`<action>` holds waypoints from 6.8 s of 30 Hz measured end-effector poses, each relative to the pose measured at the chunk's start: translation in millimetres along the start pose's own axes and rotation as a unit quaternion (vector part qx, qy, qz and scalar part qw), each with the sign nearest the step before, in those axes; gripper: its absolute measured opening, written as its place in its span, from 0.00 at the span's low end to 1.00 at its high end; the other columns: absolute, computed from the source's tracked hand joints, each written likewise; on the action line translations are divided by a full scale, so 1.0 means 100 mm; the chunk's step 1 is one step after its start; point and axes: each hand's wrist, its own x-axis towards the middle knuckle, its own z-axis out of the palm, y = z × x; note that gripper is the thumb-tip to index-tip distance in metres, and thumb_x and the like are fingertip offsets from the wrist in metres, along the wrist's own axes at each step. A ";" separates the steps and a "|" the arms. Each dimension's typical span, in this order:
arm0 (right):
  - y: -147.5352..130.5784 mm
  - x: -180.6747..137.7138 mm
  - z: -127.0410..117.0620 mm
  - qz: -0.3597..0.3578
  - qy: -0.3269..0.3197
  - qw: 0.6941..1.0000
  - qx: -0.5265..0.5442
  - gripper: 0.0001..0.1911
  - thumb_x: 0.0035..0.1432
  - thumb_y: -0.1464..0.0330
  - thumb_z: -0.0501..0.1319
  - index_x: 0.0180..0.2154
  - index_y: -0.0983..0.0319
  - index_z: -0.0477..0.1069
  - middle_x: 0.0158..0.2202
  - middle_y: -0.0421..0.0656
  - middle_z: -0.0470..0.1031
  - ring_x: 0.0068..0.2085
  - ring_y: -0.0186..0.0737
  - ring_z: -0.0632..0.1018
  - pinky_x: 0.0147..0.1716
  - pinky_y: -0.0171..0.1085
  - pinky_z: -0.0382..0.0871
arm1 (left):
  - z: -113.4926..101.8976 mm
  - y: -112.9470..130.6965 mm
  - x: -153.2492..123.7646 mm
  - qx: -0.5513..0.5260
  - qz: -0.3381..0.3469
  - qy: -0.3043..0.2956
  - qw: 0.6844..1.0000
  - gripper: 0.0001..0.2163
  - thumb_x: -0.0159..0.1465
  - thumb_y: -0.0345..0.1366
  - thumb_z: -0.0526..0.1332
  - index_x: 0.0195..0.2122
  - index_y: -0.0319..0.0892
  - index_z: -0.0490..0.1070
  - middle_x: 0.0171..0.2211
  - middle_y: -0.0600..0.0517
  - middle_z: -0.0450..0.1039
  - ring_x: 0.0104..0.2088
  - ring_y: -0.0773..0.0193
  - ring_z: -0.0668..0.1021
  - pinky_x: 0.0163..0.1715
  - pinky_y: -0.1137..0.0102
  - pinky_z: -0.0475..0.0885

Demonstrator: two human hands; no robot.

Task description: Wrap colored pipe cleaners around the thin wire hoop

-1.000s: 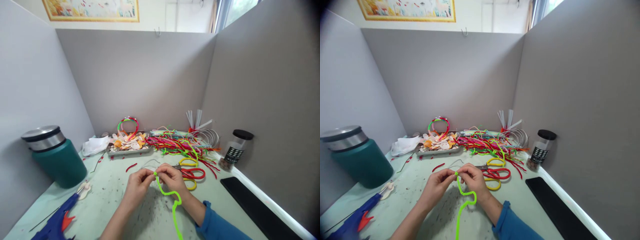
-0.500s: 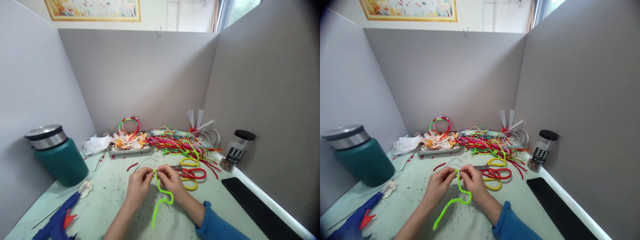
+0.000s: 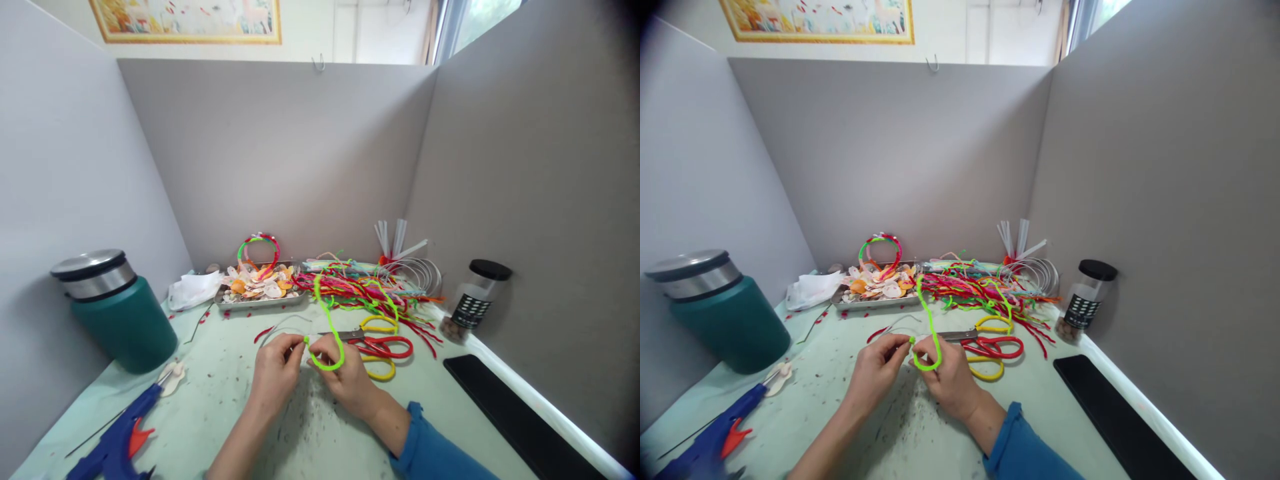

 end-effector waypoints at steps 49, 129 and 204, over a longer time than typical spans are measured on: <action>0.07 0.13 0.01 0.355 0.034 0.882 0.308 0.16 0.49 0.56 0.61 0.28 0.63 0.66 0.08 0.31 0.58 0.10 0.26 0.54 0.11 0.28 0.45 | 0.04 0.07 -0.09 0.051 0.091 -0.071 0.992 0.10 0.60 0.33 0.54 0.34 0.43 0.76 0.28 0.50 0.74 0.29 0.65 0.74 0.28 0.73 0.64; 0.09 0.11 0.00 0.295 0.082 0.903 0.302 0.13 0.53 0.58 0.59 0.30 0.62 0.64 0.17 0.33 0.65 0.13 0.26 0.59 0.13 0.28 0.49 | 0.05 0.04 -0.07 0.046 0.089 -0.015 0.995 0.09 0.61 0.32 0.54 0.35 0.43 0.75 0.30 0.50 0.73 0.32 0.66 0.74 0.30 0.74 0.66; 0.10 0.03 -0.05 0.051 0.079 0.995 0.032 0.04 0.57 0.70 0.57 0.31 0.61 0.70 0.28 0.42 0.70 0.31 0.36 0.71 0.31 0.33 0.63 | 0.01 0.03 -0.03 0.015 0.128 0.003 0.992 0.08 0.61 0.32 0.55 0.37 0.41 0.74 0.30 0.50 0.72 0.30 0.68 0.74 0.30 0.75 0.67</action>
